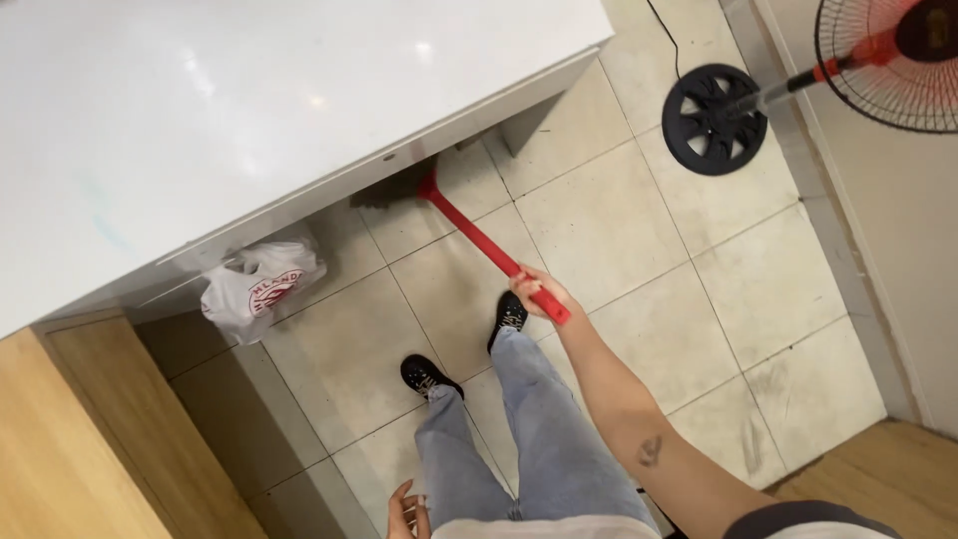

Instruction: Sweep the floor of the candle studio area using a broom.

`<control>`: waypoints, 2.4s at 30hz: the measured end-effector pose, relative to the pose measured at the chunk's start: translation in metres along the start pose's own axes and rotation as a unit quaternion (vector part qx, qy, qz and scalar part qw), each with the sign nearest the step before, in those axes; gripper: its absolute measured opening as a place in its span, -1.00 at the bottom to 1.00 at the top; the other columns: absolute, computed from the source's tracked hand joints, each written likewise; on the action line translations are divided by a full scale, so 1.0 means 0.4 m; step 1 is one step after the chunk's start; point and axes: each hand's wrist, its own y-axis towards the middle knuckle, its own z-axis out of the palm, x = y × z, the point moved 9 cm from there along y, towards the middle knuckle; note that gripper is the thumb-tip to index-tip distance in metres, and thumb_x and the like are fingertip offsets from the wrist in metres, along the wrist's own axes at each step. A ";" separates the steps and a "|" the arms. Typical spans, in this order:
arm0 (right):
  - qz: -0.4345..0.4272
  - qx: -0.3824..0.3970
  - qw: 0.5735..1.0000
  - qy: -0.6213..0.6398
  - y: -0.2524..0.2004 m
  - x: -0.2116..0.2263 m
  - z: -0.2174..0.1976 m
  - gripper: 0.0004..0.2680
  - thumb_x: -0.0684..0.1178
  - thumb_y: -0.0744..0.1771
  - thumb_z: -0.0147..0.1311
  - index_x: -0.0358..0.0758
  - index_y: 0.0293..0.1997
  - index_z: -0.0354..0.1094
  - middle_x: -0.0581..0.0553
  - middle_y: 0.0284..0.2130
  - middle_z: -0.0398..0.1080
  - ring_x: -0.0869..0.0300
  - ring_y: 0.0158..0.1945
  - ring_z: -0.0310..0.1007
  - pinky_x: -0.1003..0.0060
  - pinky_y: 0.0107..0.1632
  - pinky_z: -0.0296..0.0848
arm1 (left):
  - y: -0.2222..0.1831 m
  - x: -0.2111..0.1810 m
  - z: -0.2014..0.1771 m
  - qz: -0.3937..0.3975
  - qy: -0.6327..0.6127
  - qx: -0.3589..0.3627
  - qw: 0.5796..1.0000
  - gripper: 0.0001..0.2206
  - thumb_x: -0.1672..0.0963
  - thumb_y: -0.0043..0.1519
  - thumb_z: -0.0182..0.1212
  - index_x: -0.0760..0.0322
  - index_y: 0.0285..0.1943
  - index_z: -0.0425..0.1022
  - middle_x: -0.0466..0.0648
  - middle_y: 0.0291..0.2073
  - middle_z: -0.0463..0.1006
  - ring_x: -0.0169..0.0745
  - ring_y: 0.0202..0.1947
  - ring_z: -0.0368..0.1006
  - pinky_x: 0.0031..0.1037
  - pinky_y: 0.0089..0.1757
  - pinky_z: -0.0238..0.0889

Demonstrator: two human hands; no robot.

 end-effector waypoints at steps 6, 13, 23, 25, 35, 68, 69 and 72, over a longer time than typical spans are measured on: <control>-0.070 -0.136 0.980 -0.131 -0.449 0.035 -0.191 -0.83 0.00 0.41 -0.01 -0.17 0.04 0.14 0.00 -0.47 0.24 0.42 -0.67 0.12 0.57 -0.68 0.18 | -0.032 -0.312 0.008 0.057 0.016 0.063 0.996 -0.58 0.22 0.28 0.10 0.21 0.36 0.31 0.07 -0.17 0.64 -0.15 -0.22 0.64 -0.31 -0.14 0.49; -0.128 -0.234 0.944 -0.194 -0.821 -0.042 -0.072 -0.78 0.02 0.40 0.01 -0.03 0.16 0.13 0.04 -0.52 0.17 0.48 -0.70 0.01 0.63 -0.72 0.04 | -0.100 -0.682 0.040 0.092 0.119 0.095 0.984 -0.59 0.18 0.30 0.06 0.07 0.37 0.29 -0.05 -0.04 0.61 -0.23 -0.09 0.60 -0.35 -0.08 0.46; -0.112 -0.090 0.976 -0.164 -0.588 -0.047 0.024 -0.76 0.02 0.42 0.07 -0.12 0.15 0.10 0.06 -0.54 0.17 0.46 -0.72 0.02 0.58 -0.75 0.04 | -0.160 -0.907 0.046 0.110 0.163 0.095 0.976 -0.67 0.15 0.34 0.05 0.06 0.31 0.37 -0.06 -0.05 0.63 -0.19 -0.12 0.61 -0.33 -0.10 0.44; -0.073 -0.024 0.995 -0.057 -0.471 -0.033 0.018 -0.76 -0.01 0.43 0.04 -0.25 0.12 0.07 0.00 -0.49 0.20 0.45 -0.69 0.06 0.58 -0.71 0.09 | -0.168 -0.927 0.047 0.117 0.207 0.092 0.967 -0.66 0.15 0.35 0.04 0.05 0.33 0.36 -0.05 -0.05 0.62 -0.19 -0.11 0.61 -0.33 -0.10 0.44; -0.121 -0.176 0.936 -0.278 -0.805 0.051 -0.188 -0.66 -0.09 0.40 -0.01 -0.13 0.37 0.18 0.01 -0.49 0.24 0.47 -0.66 0.05 0.64 -0.67 0.11 | -0.126 -0.934 0.044 0.128 0.226 0.094 0.961 -0.65 0.15 0.35 0.02 0.03 0.34 0.32 -0.05 -0.02 0.62 -0.16 -0.10 0.60 -0.27 -0.13 0.47; -0.286 -0.446 0.283 -0.799 -0.684 0.667 1.075 -0.53 0.04 0.35 0.08 0.15 0.48 0.12 -0.27 -0.39 0.55 -0.03 -0.39 0.56 0.07 -0.22 0.52 | 0.543 -1.412 0.034 0.079 0.228 0.177 0.954 -0.70 0.18 0.38 -0.04 0.21 0.29 0.37 0.05 -0.09 0.66 -0.15 -0.10 0.64 -0.32 -0.09 0.49; -0.284 -0.450 0.342 -0.775 -0.734 0.612 1.031 -0.52 0.07 0.34 0.09 0.16 0.48 0.12 -0.24 -0.46 0.53 0.05 -0.52 0.49 0.12 -0.33 0.50 | 0.539 -1.434 0.051 0.102 0.222 0.198 0.949 -0.70 0.18 0.37 -0.03 0.22 0.28 0.37 0.06 -0.09 0.65 -0.14 -0.10 0.63 -0.32 -0.09 0.49; -0.252 -0.473 0.492 -0.686 -0.870 0.390 0.875 -0.49 0.13 0.34 0.09 0.24 0.50 0.05 -0.12 -0.57 0.39 0.18 -0.64 0.32 0.22 -0.49 0.40 | 0.509 -1.517 0.081 0.132 0.249 0.230 0.931 -0.69 0.18 0.35 -0.01 0.21 0.28 0.37 0.04 -0.08 0.64 -0.13 -0.10 0.61 -0.33 -0.08 0.47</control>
